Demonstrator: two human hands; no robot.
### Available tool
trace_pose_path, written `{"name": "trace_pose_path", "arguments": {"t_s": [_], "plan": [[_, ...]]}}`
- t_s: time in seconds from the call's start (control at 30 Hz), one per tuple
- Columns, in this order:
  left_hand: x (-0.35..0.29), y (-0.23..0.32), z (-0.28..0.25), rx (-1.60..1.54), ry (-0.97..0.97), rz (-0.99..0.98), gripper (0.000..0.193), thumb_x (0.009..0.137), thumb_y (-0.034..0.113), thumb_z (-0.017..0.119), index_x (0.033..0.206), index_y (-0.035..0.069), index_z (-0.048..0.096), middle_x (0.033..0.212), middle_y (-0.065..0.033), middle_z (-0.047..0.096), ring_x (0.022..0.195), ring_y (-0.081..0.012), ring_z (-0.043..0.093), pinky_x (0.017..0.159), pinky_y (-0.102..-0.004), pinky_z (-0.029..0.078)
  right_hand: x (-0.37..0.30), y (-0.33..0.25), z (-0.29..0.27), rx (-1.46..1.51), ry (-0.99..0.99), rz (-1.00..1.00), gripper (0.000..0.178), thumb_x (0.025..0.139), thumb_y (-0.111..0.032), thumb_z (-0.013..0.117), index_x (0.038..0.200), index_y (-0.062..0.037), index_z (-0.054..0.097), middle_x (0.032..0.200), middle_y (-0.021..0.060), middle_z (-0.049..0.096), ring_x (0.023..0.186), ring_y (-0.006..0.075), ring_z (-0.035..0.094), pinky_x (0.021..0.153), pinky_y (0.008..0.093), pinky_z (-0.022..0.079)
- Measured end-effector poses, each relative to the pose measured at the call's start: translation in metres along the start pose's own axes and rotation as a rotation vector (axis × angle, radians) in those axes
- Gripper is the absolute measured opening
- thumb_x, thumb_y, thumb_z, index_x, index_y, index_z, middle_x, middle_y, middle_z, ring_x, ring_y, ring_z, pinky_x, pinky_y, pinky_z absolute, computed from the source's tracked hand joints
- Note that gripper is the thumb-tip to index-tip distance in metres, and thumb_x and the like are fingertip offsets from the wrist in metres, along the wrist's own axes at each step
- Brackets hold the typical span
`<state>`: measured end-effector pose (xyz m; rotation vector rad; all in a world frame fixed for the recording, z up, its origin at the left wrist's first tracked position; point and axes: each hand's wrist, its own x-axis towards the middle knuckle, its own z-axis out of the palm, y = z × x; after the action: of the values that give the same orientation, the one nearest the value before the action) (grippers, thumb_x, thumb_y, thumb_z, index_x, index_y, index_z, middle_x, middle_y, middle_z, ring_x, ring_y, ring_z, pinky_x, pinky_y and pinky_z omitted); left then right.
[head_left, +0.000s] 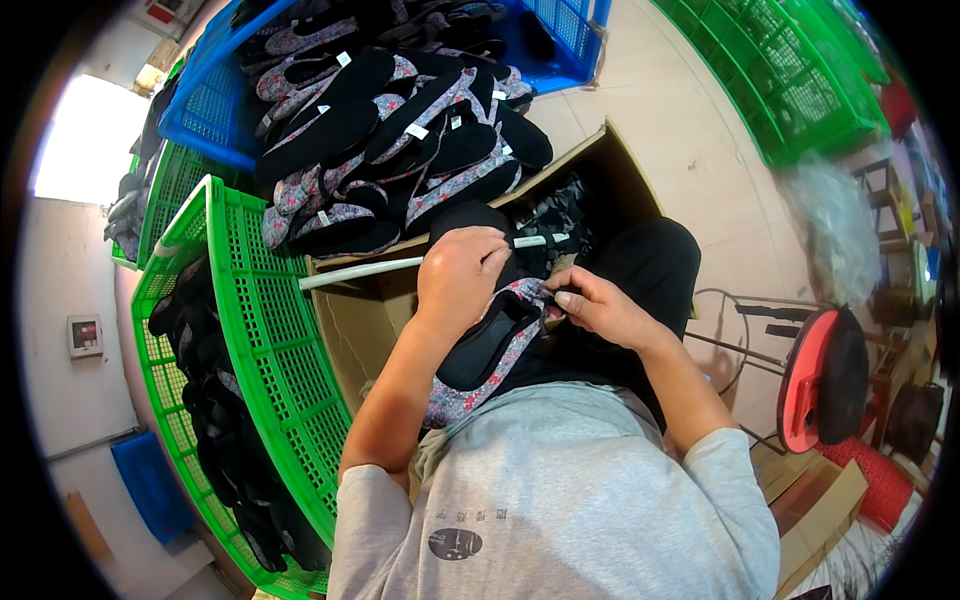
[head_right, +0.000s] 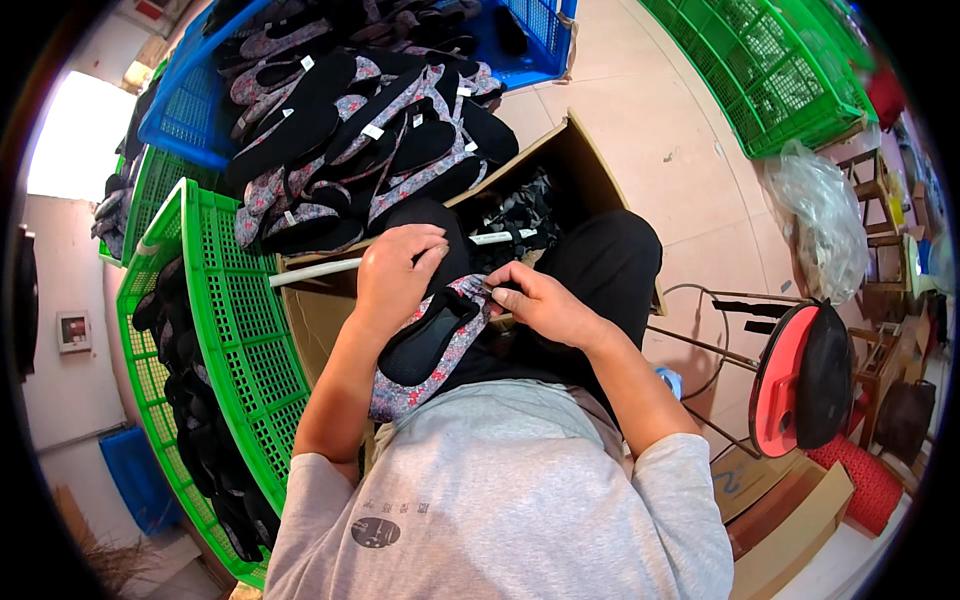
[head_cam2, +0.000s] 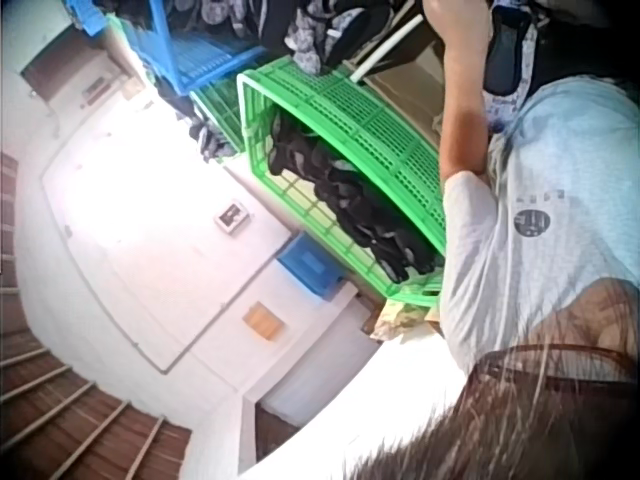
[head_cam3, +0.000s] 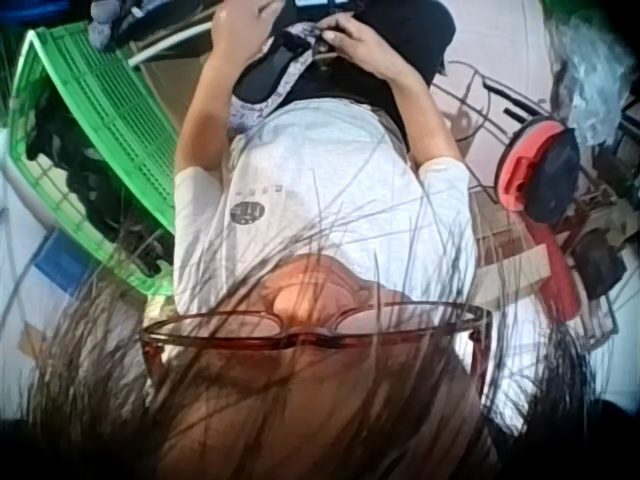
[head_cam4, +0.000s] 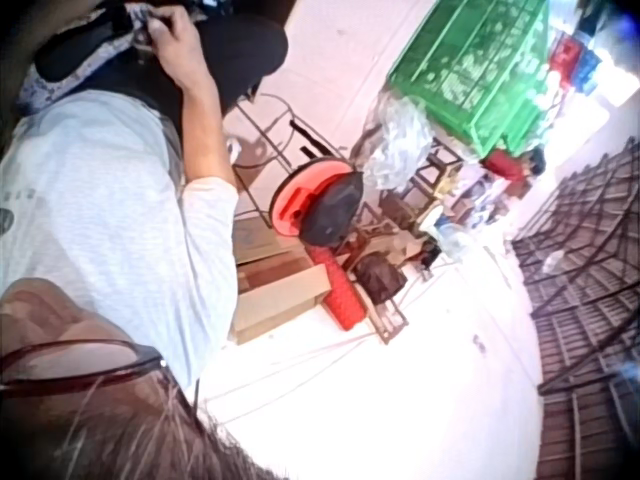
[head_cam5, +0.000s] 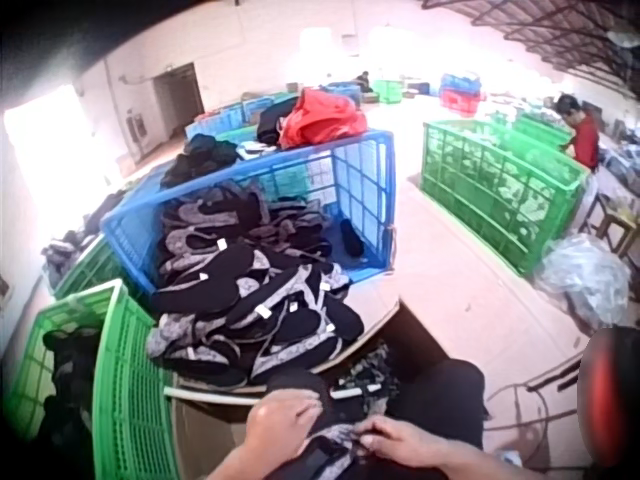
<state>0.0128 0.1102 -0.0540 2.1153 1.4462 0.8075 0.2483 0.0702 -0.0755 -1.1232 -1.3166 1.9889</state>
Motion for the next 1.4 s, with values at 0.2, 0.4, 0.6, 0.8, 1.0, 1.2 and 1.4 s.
{"name": "trace_pose_path", "arguments": {"t_s": [0.2, 0.4, 0.6, 0.8, 1.0, 1.2, 1.4], "plan": [[-0.010, 0.006, -0.011, -0.091, 0.018, -0.164, 0.013, 0.079, 0.007, 0.071, 0.091, 0.004, 0.069, 0.094, -0.0087, 0.069, 0.093, -0.0268, 0.066, 0.084, -0.0346, 0.051, 0.004, -0.009, 0.001, -0.207, -0.003, -0.038, 0.019, 0.103, -0.014, 0.051, 0.116, -0.0027, 0.058, 0.091, 0.0003, 0.061, 0.079, 0.0072, 0.054, 0.072, 0.0226, 0.045], [-0.029, 0.021, -0.013, -0.057, -0.138, -0.195, 0.015, 0.075, 0.011, 0.072, 0.087, 0.005, 0.065, 0.083, -0.0095, 0.064, 0.082, -0.0286, 0.063, 0.074, -0.0385, 0.051, 0.009, -0.005, 0.001, -0.270, -0.015, -0.077, 0.020, 0.102, -0.015, 0.053, 0.113, 0.0011, 0.056, 0.095, 0.0083, 0.066, 0.088, 0.0156, 0.063, 0.082, 0.0295, 0.050], [-0.034, 0.024, 0.000, -0.062, -0.142, -0.300, 0.014, 0.075, 0.008, 0.073, 0.085, 0.001, 0.065, 0.077, -0.0101, 0.066, 0.070, -0.0233, 0.064, 0.064, -0.0346, 0.051, 0.011, -0.004, 0.003, -0.377, -0.003, -0.116, 0.021, 0.102, -0.018, 0.053, 0.113, -0.0011, 0.056, 0.091, 0.0104, 0.067, 0.084, 0.0193, 0.065, 0.079, 0.0315, 0.051], [-0.038, 0.024, 0.003, -0.037, -0.102, -0.248, 0.013, 0.075, 0.006, 0.072, 0.083, 0.001, 0.064, 0.076, -0.0109, 0.066, 0.070, -0.0248, 0.064, 0.064, -0.0355, 0.050, 0.012, -0.002, 0.005, -0.401, -0.024, -0.129, 0.018, 0.102, -0.019, 0.052, 0.111, -0.0035, 0.055, 0.087, 0.0097, 0.067, 0.081, 0.0214, 0.066, 0.076, 0.0334, 0.051], [-0.038, 0.021, 0.005, -0.046, -0.061, -0.207, 0.012, 0.074, 0.004, 0.073, 0.081, 0.000, 0.064, 0.076, -0.0123, 0.066, 0.070, -0.0267, 0.065, 0.064, -0.0362, 0.051, 0.015, -0.004, 0.006, -0.435, -0.013, -0.138, 0.017, 0.101, -0.019, 0.052, 0.111, -0.0045, 0.056, 0.085, 0.0094, 0.067, 0.079, 0.0231, 0.066, 0.074, 0.0340, 0.051], [-0.038, 0.019, 0.007, -0.055, -0.064, -0.225, 0.012, 0.074, 0.004, 0.073, 0.081, 0.000, 0.064, 0.076, -0.0131, 0.066, 0.070, -0.0279, 0.066, 0.064, -0.0370, 0.051, 0.014, -0.007, 0.009, -0.494, 0.021, -0.149, 0.017, 0.101, -0.019, 0.053, 0.111, -0.0054, 0.056, 0.083, 0.0109, 0.067, 0.076, 0.0250, 0.066, 0.071, 0.0347, 0.051], [-0.038, 0.016, 0.008, -0.053, -0.058, -0.213, 0.012, 0.075, 0.005, 0.074, 0.081, 0.000, 0.064, 0.076, -0.0133, 0.067, 0.071, -0.0281, 0.066, 0.065, -0.0373, 0.052, 0.014, -0.005, 0.009, -0.507, 0.039, -0.147, 0.016, 0.100, -0.018, 0.055, 0.111, -0.0071, 0.057, 0.085, 0.0112, 0.069, 0.077, 0.0262, 0.067, 0.070, 0.0356, 0.051]]}}
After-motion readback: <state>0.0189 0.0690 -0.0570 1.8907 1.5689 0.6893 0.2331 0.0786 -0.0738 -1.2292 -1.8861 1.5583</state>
